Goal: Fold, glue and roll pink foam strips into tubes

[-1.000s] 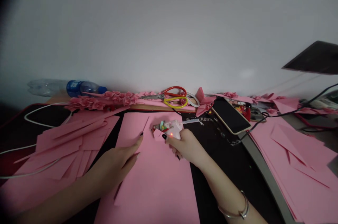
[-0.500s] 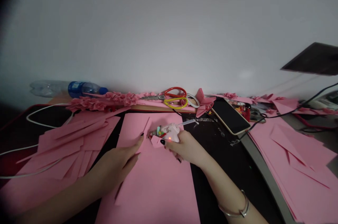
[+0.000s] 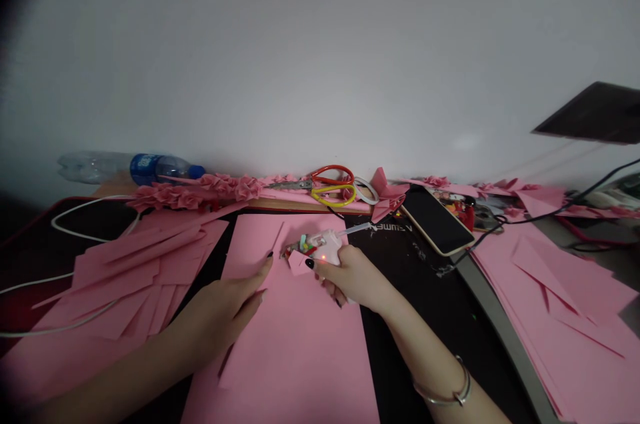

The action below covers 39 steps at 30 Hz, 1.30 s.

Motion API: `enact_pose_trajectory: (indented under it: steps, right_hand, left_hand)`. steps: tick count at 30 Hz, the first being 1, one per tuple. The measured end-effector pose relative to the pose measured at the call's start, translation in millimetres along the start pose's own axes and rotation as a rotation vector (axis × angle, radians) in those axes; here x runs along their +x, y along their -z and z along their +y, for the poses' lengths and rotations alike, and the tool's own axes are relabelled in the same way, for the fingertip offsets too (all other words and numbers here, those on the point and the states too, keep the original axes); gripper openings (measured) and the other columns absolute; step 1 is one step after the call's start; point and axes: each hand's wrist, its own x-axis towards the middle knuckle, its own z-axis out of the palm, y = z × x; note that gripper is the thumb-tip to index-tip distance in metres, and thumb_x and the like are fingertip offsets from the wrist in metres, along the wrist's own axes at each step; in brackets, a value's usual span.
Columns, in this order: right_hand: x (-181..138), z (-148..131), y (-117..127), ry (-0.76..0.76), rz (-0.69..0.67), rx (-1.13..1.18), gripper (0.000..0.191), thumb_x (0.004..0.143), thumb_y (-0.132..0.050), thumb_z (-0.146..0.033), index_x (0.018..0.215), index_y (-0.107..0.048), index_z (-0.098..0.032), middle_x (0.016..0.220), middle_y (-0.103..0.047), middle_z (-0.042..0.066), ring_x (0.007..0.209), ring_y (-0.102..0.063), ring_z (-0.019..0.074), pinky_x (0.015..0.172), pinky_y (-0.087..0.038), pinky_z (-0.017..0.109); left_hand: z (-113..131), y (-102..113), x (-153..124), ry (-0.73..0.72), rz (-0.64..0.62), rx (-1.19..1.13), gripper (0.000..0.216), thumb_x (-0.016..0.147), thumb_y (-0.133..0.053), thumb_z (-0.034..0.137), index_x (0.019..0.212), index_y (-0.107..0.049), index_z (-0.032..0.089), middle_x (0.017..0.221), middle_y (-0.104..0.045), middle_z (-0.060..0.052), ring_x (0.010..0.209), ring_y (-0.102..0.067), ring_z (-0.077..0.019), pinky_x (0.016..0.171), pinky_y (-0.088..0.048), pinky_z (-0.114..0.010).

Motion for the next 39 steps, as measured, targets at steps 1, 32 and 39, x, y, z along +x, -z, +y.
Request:
enact_pose_trajectory:
  steps: [1, 32, 39]
  right_hand:
    - [0.2, 0.0, -0.1, -0.003, 0.004, -0.001, 0.022, 0.08, -0.053, -0.031, 0.065, -0.056, -0.015, 0.049, -0.054, -0.003, 0.034, -0.047, 0.0069, 0.033, -0.036, 0.017]
    - [6.6, 3.7, -0.3, -0.025, 0.076, 0.086, 0.03, 0.081, -0.053, -0.033, 0.057, -0.052, -0.017, 0.044, -0.055, -0.003, 0.031, -0.051, 0.0099, 0.034, -0.039, 0.02]
    - [8.4, -1.4, -0.6, -0.04, 0.079, 0.103, 0.029, 0.08, -0.055, -0.034, 0.056, -0.051, -0.017, 0.044, -0.056, -0.002, 0.033, -0.054, 0.0113, 0.033, -0.039, 0.019]
  left_hand:
    - [0.2, 0.4, -0.4, -0.001, 0.0, -0.001, 0.052, 0.095, -0.03, 0.025, 0.147, -0.028, 0.015, 0.084, -0.071, -0.009, 0.074, -0.067, -0.0243, 0.059, -0.041, -0.029]
    - [-2.0, -4.9, 0.4, 0.008, -0.001, -0.009, 0.052, 0.095, -0.031, 0.026, 0.147, -0.029, 0.017, 0.086, -0.071, -0.009, 0.076, -0.068, -0.0262, 0.061, -0.042, -0.031]
    - [-3.0, -6.9, 1.5, -0.009, 0.024, -0.009, 0.052, 0.095, -0.031, 0.026, 0.146, -0.029, 0.017, 0.084, -0.071, -0.009, 0.075, -0.068, -0.0262, 0.06, -0.041, -0.031]
